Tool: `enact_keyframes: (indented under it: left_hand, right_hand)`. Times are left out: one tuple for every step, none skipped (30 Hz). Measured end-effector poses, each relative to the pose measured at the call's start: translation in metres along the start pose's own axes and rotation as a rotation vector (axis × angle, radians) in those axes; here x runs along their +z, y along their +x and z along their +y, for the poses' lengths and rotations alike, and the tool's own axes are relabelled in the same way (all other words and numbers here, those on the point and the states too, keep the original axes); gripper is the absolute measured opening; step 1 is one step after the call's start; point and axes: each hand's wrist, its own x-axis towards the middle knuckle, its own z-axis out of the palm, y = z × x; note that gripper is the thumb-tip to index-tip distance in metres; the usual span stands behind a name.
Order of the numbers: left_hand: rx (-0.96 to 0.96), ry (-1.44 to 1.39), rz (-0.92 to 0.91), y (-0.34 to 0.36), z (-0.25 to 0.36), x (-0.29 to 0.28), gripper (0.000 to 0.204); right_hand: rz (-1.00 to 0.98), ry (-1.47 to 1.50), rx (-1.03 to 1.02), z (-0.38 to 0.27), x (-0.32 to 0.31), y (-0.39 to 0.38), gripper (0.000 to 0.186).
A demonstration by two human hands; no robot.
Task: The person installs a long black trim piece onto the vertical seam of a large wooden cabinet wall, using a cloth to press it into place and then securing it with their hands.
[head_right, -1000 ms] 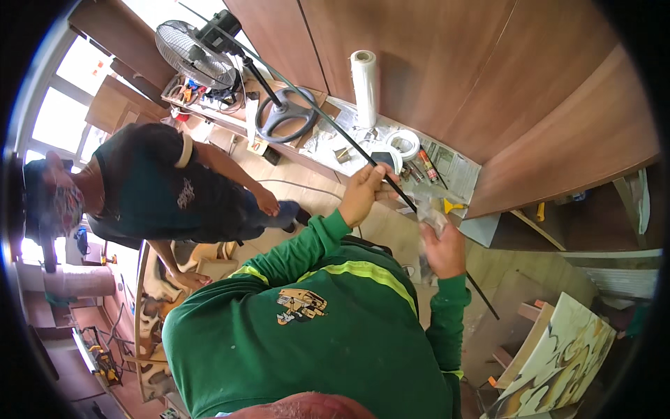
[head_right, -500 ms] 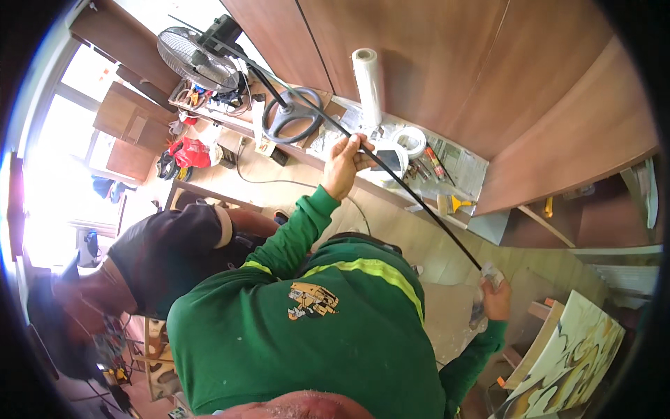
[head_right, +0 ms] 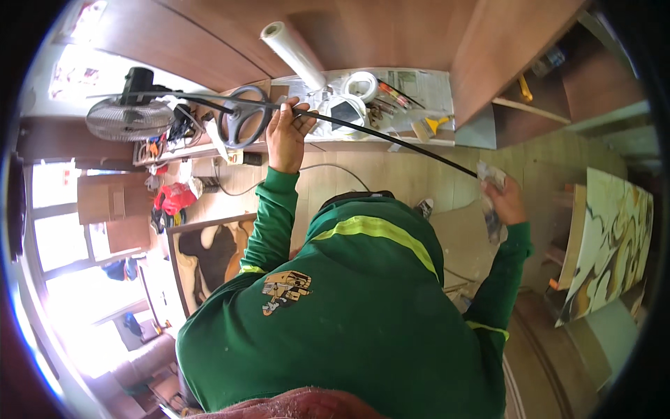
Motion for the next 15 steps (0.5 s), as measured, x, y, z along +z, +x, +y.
enact_keyframes:
  left_hand:
    - [-0.024,0.002,-0.015,-0.002,-0.005,0.004,0.033]
    - [-0.047,0.003,-0.028,-0.006,-0.01,0.007,0.032]
    - [-0.067,0.002,-0.042,-0.01,-0.015,0.01,0.031]
    - [-0.085,0.004,-0.05,-0.014,-0.018,0.011,0.03]
    - [-0.106,0.002,-0.08,-0.017,-0.026,0.014,0.027]
    - [-0.116,0.014,-0.107,-0.024,-0.032,0.018,0.026]
    - [-0.119,0.026,-0.131,-0.029,-0.039,0.022,0.025]
    - [-0.121,0.037,-0.152,-0.034,-0.046,0.026,0.024]
    - [-0.143,0.012,-0.173,-0.038,-0.051,0.033,0.023]
    - [-0.158,-0.009,-0.191,-0.04,-0.056,0.038,0.023]
    - [-0.161,-0.013,-0.17,-0.043,-0.061,0.041,0.024]
    - [-0.147,-0.027,-0.155,-0.045,-0.063,0.045,0.024]
    - [-0.155,-0.059,-0.144,-0.048,-0.064,0.047,0.023]
    - [-0.162,-0.091,-0.132,-0.049,-0.063,0.047,0.022]
    - [-0.165,-0.119,-0.144,-0.051,-0.063,0.045,0.024]
  right_hand:
    - [0.011,-0.066,-0.003,-0.009,-0.001,-0.001,0.037]
    - [0.019,-0.134,-0.007,-0.012,-0.002,0.0,0.037]
    - [-0.008,-0.059,-0.022,0.001,-0.001,0.004,0.039]
    - [-0.013,-0.018,0.01,0.005,0.0,0.005,0.038]
    - [-0.019,0.023,0.042,0.008,0.001,0.006,0.037]
    - [-0.037,0.064,0.06,0.007,0.003,0.008,0.037]
    - [-0.026,0.025,0.049,-0.004,0.004,0.008,0.037]
    - [-0.017,-0.014,0.037,-0.017,0.003,0.004,0.037]
    - [-0.005,-0.051,0.024,-0.027,0.005,0.0,0.037]
    - [-0.012,-0.045,0.036,-0.026,0.008,0.001,0.037]
    - [-0.021,-0.041,0.048,-0.021,0.008,0.003,0.037]
    - [-0.026,-0.04,0.062,-0.018,0.008,0.003,0.038]
    - [-0.036,0.008,0.055,-0.017,0.008,0.003,0.038]
    - [-0.048,0.056,0.048,-0.016,0.011,0.003,0.039]
    - [-0.066,0.099,0.037,-0.018,0.011,0.004,0.039]
